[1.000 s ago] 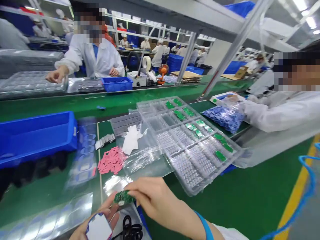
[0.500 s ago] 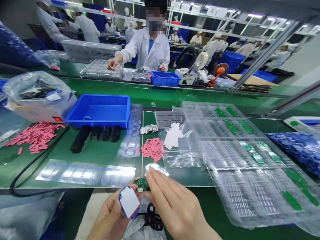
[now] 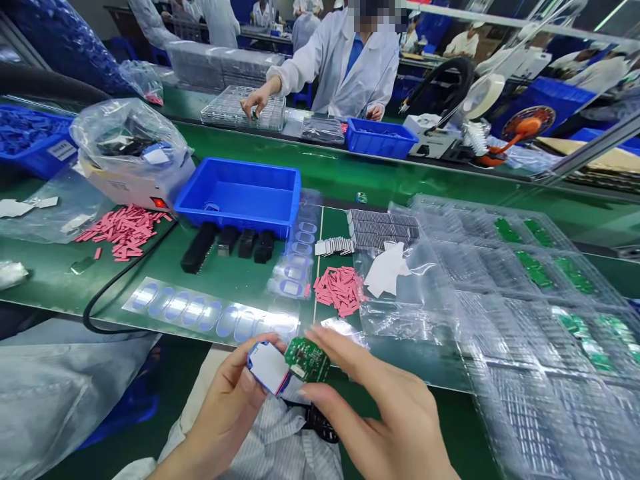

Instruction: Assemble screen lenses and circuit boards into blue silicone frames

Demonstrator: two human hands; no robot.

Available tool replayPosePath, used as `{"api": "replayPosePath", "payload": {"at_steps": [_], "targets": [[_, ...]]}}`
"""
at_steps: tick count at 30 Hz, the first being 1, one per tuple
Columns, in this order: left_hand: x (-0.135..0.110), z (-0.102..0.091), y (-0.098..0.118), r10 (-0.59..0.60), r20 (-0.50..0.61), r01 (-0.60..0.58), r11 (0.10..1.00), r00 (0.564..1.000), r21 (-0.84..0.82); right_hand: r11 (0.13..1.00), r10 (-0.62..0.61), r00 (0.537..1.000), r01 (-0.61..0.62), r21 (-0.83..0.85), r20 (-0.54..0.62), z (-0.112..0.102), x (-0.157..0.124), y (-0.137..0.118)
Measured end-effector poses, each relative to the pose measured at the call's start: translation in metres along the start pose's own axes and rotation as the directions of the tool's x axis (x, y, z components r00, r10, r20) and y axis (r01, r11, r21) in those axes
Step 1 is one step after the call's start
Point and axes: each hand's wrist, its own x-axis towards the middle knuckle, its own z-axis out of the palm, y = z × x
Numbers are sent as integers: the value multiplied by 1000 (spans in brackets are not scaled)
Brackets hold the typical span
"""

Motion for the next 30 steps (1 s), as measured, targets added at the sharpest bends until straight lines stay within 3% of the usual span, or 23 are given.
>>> {"api": "replayPosePath", "payload": {"at_steps": [3,7,19,27,30], "targets": [[3,-4,-2,115,46,-117,992,992,42,991,-55,997,47,123,60,1,4,-3],[4,-2,0,195,35,-197,977,980,75,986,-99,992,87,143,76,7,5,-3],[0,0,5,257,20,-258,956,966,141,974,-172,979,153,167,106,11,3,-4],[-1,0,2,231,17,-230,960,973,161,978,-143,982,121,168,126,8,-1,-2],[1,-1,1,298,-2,-290,930,955,226,979,-160,979,141,149,126,9,-3,-1]]}}
